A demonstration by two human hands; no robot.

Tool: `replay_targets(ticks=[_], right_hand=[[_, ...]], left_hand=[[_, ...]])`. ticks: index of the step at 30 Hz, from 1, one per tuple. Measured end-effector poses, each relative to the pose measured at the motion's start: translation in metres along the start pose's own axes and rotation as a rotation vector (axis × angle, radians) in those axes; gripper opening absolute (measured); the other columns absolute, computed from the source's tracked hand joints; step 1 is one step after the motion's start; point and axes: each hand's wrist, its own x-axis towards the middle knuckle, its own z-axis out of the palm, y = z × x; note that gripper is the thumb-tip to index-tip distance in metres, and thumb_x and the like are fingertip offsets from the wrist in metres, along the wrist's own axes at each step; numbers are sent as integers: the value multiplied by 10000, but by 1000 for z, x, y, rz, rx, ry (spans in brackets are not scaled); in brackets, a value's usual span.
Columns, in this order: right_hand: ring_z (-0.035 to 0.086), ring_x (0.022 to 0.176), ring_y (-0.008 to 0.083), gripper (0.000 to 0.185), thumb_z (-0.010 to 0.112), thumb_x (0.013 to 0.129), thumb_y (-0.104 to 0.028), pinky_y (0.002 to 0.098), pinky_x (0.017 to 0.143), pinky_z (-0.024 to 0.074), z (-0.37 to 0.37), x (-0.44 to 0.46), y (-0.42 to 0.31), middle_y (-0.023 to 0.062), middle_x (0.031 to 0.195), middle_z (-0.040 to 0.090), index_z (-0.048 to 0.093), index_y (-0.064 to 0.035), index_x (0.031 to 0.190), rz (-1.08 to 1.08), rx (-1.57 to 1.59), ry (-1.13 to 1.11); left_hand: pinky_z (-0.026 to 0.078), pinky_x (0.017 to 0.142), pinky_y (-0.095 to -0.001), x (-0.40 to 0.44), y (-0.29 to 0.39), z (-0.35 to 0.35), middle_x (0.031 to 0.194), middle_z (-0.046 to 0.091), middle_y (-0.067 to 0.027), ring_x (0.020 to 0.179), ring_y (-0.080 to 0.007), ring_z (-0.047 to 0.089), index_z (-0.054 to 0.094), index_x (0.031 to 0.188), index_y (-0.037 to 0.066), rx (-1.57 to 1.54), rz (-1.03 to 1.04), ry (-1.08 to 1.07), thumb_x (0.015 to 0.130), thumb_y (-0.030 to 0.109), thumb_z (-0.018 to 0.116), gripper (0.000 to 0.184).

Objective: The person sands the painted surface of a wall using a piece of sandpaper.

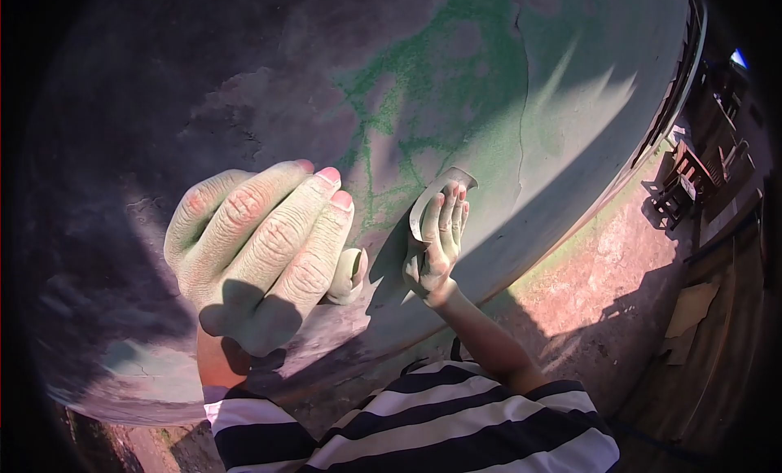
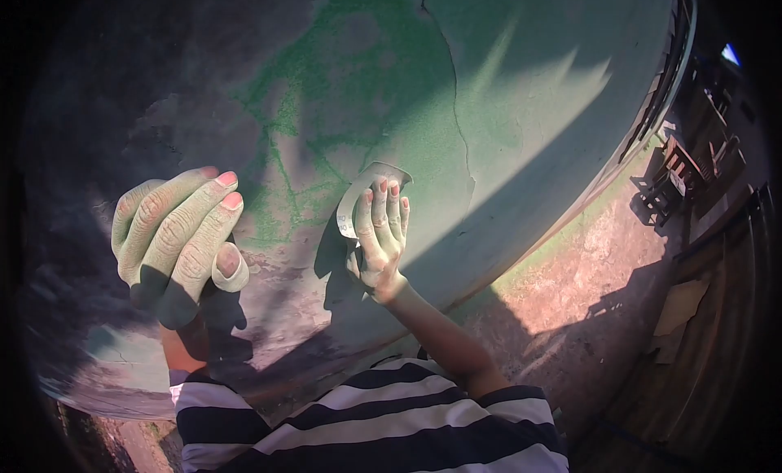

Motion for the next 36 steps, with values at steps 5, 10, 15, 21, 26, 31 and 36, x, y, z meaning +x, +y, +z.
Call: replay_targets(ticks=[5,10,15,21,26,31,36], right_hand=[[379,1426,371,431,529,896,-49,517,1198,184,1,-1,10,244,1446,494,587,54,1310,-44,-59,23],[245,1470,446,612,492,837,18,548,1189,151,-8,64,-1,288,1529,359,417,100,1439,4,-4,26],[317,1460,384,585,492,819,-92,509,1208,137,2,-15,1,222,1496,450,522,50,1386,16,-55,-2],[249,1478,418,568,432,903,-6,500,1200,134,-16,78,15,248,1551,351,410,53,1468,80,34,84],[229,1468,469,574,374,909,-100,531,1201,112,3,15,-1,315,1527,338,397,132,1433,52,-12,43],[256,1460,468,629,495,815,-45,539,1200,120,5,9,0,315,1517,358,437,101,1424,-23,-22,61],[272,1464,444,602,483,823,-52,522,1196,141,-3,70,-15,286,1512,390,472,88,1408,85,43,104]], left_hand=[[508,749,-365,2,-2,-2,1025,714,-89,939,-230,688,742,948,106,2,13,19,906,289,655,207],[510,783,-382,-1,-11,1,1082,698,-86,973,-223,681,746,974,127,64,7,46,896,306,667,211],[511,816,-398,2,-17,10,1139,682,-83,1007,-215,675,749,1000,148,150,-5,78,885,323,678,221],[513,856,-418,7,-20,28,1207,663,-79,1048,-206,667,754,1031,174,298,-106,140,872,344,691,241],[467,923,-459,15,-13,35,1295,613,-73,1131,-233,613,723,1109,217,426,-208,91,886,380,659,283],[350,1041,-537,7,10,28,1429,515,-64,1288,-311,489,639,1264,293,649,-286,-200,938,445,564,368],[256,1135,-599,19,11,38,1537,436,-56,1413,-373,389,573,1388,354,771,-358,-330,979,497,487,442]])
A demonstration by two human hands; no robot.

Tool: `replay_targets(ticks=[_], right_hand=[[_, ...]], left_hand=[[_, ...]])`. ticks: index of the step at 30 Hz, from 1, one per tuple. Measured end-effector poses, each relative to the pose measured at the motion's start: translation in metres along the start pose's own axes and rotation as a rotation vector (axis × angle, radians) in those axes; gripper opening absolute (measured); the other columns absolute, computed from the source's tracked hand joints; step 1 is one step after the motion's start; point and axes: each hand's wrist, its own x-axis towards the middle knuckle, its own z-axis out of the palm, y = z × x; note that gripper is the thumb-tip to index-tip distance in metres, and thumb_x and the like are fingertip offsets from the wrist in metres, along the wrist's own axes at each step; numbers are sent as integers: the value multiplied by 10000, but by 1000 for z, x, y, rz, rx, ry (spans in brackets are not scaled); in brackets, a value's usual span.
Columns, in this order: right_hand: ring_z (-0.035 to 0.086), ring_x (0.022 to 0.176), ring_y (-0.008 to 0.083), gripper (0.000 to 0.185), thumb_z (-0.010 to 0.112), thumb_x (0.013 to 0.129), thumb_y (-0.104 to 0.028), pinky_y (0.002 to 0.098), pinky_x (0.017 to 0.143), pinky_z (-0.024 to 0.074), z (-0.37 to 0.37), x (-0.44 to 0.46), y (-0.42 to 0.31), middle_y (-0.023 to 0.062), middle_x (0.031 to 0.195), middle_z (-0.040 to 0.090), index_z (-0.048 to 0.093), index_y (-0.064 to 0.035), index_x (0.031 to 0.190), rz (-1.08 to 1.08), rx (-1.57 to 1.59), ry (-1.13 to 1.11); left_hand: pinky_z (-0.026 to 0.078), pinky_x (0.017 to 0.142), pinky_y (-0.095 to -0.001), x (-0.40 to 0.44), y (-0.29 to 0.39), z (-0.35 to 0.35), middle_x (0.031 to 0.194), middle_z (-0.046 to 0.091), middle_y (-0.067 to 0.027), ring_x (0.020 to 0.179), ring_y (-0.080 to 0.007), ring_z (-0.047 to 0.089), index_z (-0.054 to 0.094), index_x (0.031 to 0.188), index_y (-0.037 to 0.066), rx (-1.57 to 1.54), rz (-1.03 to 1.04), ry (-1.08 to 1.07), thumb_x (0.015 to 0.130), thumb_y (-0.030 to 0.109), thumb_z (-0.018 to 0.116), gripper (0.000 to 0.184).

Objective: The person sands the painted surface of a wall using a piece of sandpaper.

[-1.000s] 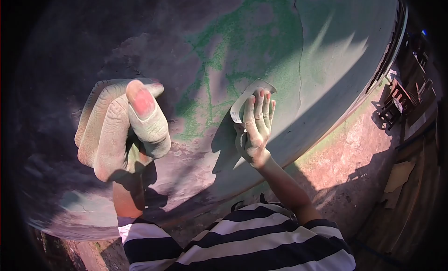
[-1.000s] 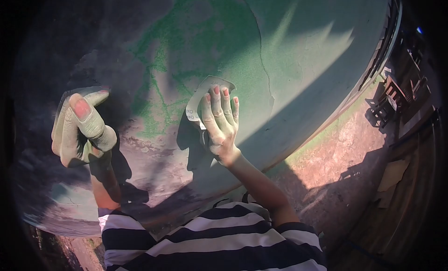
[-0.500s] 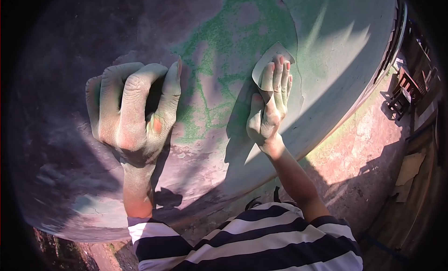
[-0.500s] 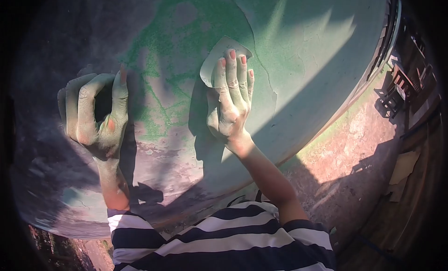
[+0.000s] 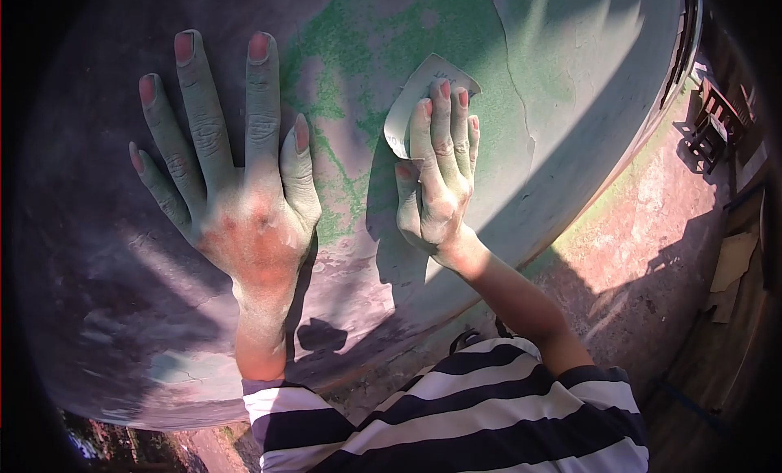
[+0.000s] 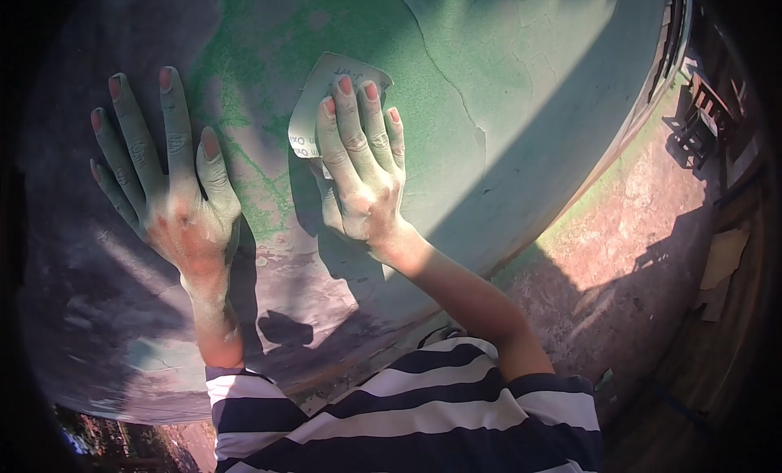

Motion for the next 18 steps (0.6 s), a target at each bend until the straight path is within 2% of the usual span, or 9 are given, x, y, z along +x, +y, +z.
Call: replay_targets(ticks=[2,3,5,8,10,12,15,17,18], right_hand=[[274,1462,447,571,484,827,-73,527,1197,137,2,-32,-6,290,1497,410,508,91,1373,-17,-23,-106],[332,1461,349,522,494,847,-145,482,1216,123,6,-65,-10,195,1473,489,593,9,1336,-17,-21,-132],[356,1453,327,482,500,846,-185,471,1219,126,11,-117,-7,150,1449,531,653,-36,1278,-77,-25,-146],[375,1442,326,494,511,854,-177,471,1213,144,10,-83,-8,137,1453,530,627,-52,1318,-74,-41,-127],[381,1438,327,501,519,860,-171,468,1211,151,2,-26,-10,136,1461,522,610,-52,1338,-70,-65,-120],[381,1438,324,531,539,859,-154,457,1209,161,0,14,-15,139,1488,490,569,-42,1378,12,35,-22],[373,1443,321,559,556,848,-139,451,1209,162,3,2,-14,147,1510,460,546,-30,1396,0,22,-19],[375,1443,310,502,520,870,-162,462,1212,163,5,-42,-9,137,1485,494,593,-32,1350,24,-8,-50],[378,1442,305,492,514,871,-166,462,1214,161,7,-70,-3,133,1478,502,604,-36,1337,-7,-27,-52]], left_hand=[[259,1136,-594,-4,2,3,1556,406,-77,1413,-391,379,539,1423,340,23,-26,1,1002,483,435,456],[259,1136,-594,-6,2,5,1556,406,-77,1413,-391,379,539,1423,340,29,-17,6,1002,483,435,456],[292,1120,-603,-9,3,11,1565,390,-87,1426,-394,362,541,1432,274,-48,-4,131,1016,437,413,465],[302,1116,-592,-10,3,14,1558,399,-99,1421,-407,363,553,1423,253,-42,18,162,1022,435,400,466],[305,1113,-590,-14,3,12,1554,401,-114,1418,-413,364,558,1419,232,-45,25,137,1031,430,383,469],[308,1111,-588,-21,5,12,1550,404,-129,1415,-419,365,564,1414,211,-42,15,120,1040,425,367,474],[268,1116,-606,-45,12,16,1539,399,-187,1399,-474,364,527,1444,240,-122,-59,124,1049,438,320,489],[313,1102,-594,-65,16,15,1537,377,-227,1393,-486,360,533,1427,125,-31,-122,79,1072,396,278,514],[299,1107,-604,-77,19,18,1537,360,-254,1398,-502,341,515,1435,103,-40,-176,83,1072,382,275,518]])
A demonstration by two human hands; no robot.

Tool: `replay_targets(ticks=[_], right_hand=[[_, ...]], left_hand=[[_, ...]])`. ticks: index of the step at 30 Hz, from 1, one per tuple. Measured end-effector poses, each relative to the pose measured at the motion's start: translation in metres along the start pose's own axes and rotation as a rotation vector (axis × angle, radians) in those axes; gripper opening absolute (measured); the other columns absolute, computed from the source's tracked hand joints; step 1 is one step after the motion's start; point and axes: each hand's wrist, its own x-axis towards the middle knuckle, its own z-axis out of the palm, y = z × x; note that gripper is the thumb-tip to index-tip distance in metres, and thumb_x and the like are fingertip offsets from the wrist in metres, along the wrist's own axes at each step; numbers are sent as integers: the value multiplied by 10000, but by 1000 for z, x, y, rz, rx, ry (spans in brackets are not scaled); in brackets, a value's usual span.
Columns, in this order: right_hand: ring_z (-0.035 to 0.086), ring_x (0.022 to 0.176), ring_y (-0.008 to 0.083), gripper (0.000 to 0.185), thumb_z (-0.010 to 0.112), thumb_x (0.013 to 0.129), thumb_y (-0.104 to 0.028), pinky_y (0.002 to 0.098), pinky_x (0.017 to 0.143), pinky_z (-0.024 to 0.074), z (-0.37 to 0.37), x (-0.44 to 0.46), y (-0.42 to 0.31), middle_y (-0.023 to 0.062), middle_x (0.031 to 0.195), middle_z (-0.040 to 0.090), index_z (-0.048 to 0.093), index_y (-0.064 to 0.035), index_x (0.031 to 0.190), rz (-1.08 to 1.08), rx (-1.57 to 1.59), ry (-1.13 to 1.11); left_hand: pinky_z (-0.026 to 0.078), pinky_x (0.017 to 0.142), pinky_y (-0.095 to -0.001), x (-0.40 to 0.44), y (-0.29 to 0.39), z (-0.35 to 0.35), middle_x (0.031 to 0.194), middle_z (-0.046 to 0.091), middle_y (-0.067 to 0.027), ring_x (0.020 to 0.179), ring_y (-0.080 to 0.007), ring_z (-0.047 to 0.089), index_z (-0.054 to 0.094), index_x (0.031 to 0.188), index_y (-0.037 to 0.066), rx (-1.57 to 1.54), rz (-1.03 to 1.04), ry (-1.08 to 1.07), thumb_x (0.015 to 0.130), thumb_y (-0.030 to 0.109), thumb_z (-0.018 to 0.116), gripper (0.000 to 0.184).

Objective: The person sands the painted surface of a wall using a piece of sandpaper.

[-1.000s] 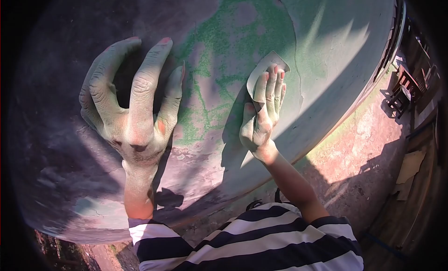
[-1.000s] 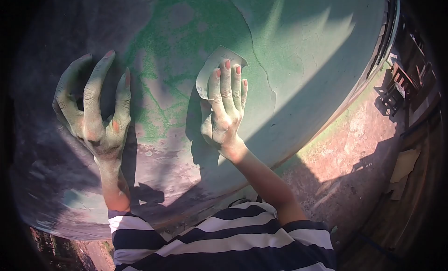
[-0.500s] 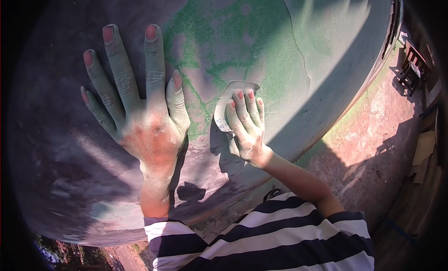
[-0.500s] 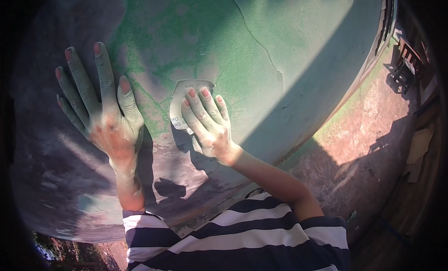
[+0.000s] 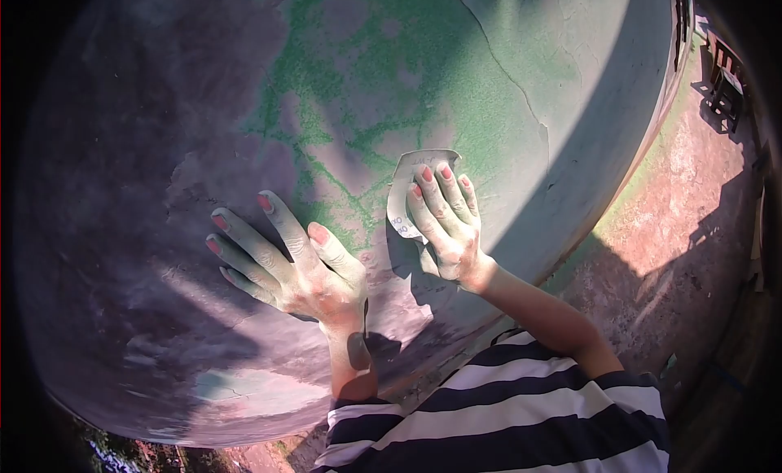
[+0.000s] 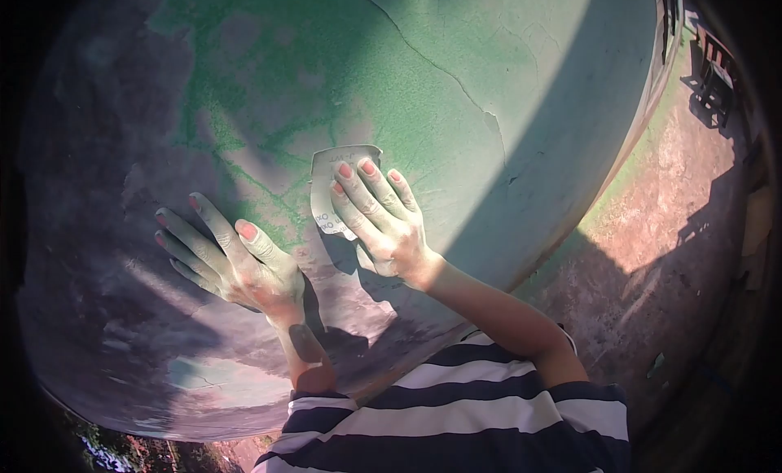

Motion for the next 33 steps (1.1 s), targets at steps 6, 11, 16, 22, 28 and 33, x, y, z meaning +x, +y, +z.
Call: replay_targets(ticks=[6,11,16,22,28,33], right_hand=[[384,1439,304,508,542,848,-134,457,1211,162,-7,59,0,126,1480,503,600,-49,1346,-12,-16,31],[364,1447,333,541,527,845,-121,471,1206,166,-5,66,-4,145,1494,482,566,-24,1375,-3,6,37],[336,1460,341,544,508,851,-116,484,1206,158,-4,-25,5,184,1492,470,555,0,1381,-61,-22,-100],[401,1424,324,527,564,869,-144,459,1199,180,-11,78,-11,109,1487,499,567,-78,1392,-40,32,-29],[335,1466,297,534,513,848,-107,473,1218,119,-2,-27,-4,85,1504,483,592,-110,1376,-75,9,-156],[366,1451,270,579,542,841,-130,490,1213,126,-10,39,-18,53,1518,469,546,-125,1420,-125,-7,-188]], left_hand=[[245,1114,-637,-35,11,1,1537,351,-273,1408,-519,313,511,1438,90,-43,-106,-28,1049,349,336,498],[239,1121,-623,-42,13,1,1536,356,-271,1419,-510,301,504,1449,104,-52,-120,-28,1048,347,338,497],[129,1173,-580,-58,17,2,1564,300,-271,1454,-490,237,452,1487,117,-93,-187,-75,1055,347,287,517],[126,1169,-603,-82,20,5,1588,259,-248,1458,-495,219,358,1540,164,-84,-261,-74,1057,387,228,547],[151,1148,-637,-98,20,8,1584,227,-285,1455,-508,208,332,1546,130,-69,-321,-40,1053,358,286,545],[184,1146,-624,-95,23,5,1560,281,-296,1433,-527,247,408,1492,51,-80,-339,-46,1040,292,340,517]])
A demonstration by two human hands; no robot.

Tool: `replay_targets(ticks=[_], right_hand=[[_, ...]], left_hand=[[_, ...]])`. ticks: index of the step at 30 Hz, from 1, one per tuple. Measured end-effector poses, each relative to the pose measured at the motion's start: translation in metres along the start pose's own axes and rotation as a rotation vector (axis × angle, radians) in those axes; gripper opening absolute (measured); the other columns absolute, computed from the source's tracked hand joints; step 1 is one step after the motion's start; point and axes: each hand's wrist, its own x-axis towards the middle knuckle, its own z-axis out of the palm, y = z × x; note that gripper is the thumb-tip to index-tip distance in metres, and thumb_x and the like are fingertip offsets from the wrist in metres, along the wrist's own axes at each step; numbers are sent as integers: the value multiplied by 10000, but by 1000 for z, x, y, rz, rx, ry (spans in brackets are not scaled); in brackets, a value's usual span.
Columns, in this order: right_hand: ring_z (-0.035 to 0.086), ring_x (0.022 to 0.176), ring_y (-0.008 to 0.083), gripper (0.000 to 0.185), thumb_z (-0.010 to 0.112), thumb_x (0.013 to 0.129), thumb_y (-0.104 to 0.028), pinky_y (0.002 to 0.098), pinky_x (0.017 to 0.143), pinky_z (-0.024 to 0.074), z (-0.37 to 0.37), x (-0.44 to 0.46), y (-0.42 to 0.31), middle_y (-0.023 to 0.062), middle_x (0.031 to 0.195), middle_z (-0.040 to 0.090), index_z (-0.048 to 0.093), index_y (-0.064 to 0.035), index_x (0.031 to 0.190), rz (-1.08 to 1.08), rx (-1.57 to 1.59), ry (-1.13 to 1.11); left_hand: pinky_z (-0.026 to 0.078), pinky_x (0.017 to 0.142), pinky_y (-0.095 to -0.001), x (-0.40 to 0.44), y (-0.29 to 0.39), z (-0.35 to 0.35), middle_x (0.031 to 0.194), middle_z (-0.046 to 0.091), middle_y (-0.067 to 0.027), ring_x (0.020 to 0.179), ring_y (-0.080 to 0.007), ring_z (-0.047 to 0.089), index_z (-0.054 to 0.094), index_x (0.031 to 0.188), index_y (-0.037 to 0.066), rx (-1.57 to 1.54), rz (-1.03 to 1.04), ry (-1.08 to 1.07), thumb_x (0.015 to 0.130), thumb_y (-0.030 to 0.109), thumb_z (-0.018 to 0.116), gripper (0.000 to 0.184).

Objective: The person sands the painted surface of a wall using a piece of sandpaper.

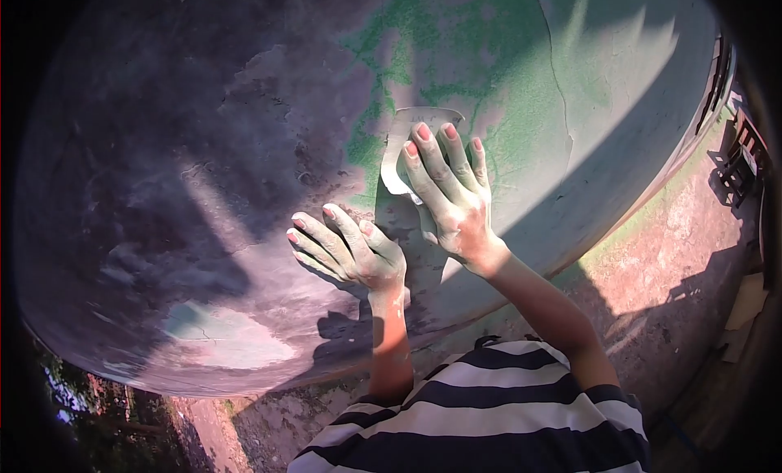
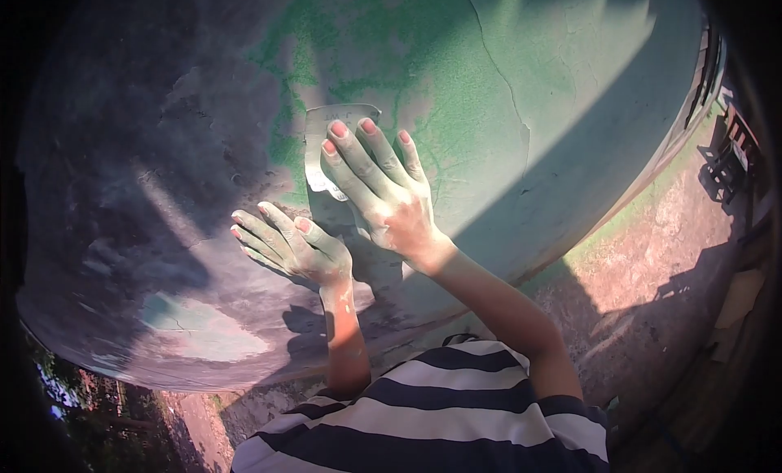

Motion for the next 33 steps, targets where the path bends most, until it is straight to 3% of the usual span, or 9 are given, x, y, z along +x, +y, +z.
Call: replay_targets(ticks=[4,8,9,14,16,23,26,30,33], right_hand=[[373,1446,270,567,509,866,-110,485,1210,136,-14,68,-15,45,1517,473,533,-138,1432,-7,70,52],[361,1454,265,502,498,884,-141,504,1209,129,12,-29,-10,48,1499,495,596,-139,1376,-37,-5,-41],[345,1464,260,508,487,889,-145,504,1214,103,21,-62,-3,49,1504,489,585,-140,1387,-64,-13,-70],[359,1456,267,538,510,876,-116,507,1200,137,5,16,-9,40,1511,481,559,-153,1410,-96,-59,-10],[297,1473,360,547,532,894,-69,541,1198,101,-6,69,-17,130,1540,423,506,-68,1440,-119,3,45],[319,1471,313,532,476,897,-82,538,1203,90,17,-50,-6,89,1526,454,544,-119,1423,-39,-3,-77],[331,1464,314,530,474,917,-96,542,1203,91,1,-16,-4,82,1526,453,518,-124,1444,-89,-30,-106],[274,1472,393,536,503,939,-78,572,1164,206,-23,79,-11,148,1564,374,448,-45,1472,-159,-10,9],[272,1469,407,533,494,945,-77,577,1153,232,-22,62,-13,158,1566,367,438,-28,1473,-148,-14,-35]], left_hand=[[194,1152,-606,-2,2,-4,1538,340,-281,1433,-502,274,495,1434,39,-13,-27,-14,1035,298,358,495],[183,1170,-580,-3,2,-5,1525,392,-240,1434,-462,311,545,1390,21,-26,-60,-20,1017,275,398,474],[178,1175,-566,-3,2,-8,1529,357,-282,1436,-475,291,491,1387,-77,17,-22,-63,1007,211,372,491],[186,1183,-546,-4,3,-3,1531,380,-245,1447,-435,299,489,1402,-61,-21,-49,11,1004,184,386,478],[185,1186,-537,-6,1,-2,1528,394,-230,1448,-422,305,491,1403,-59,-38,-43,17,1009,190,385,478],[187,1198,-503,-11,-2,3,1471,502,-149,1427,-359,381,576,1359,8,-124,-84,86,1015,217,424,430],[189,1198,-493,-11,-3,2,1471,505,-143,1427,-350,386,579,1357,12,-115,-80,81,1016,213,425,425],[196,1196,-476,-11,-4,2,1471,509,-131,1418,-336,404,575,1368,27,-142,-85,92,1020,210,428,420],[190,1197,-468,-12,-7,3,1484,483,-167,1431,-344,380,555,1366,-28,-103,-43,77,1012,195,412,442]])
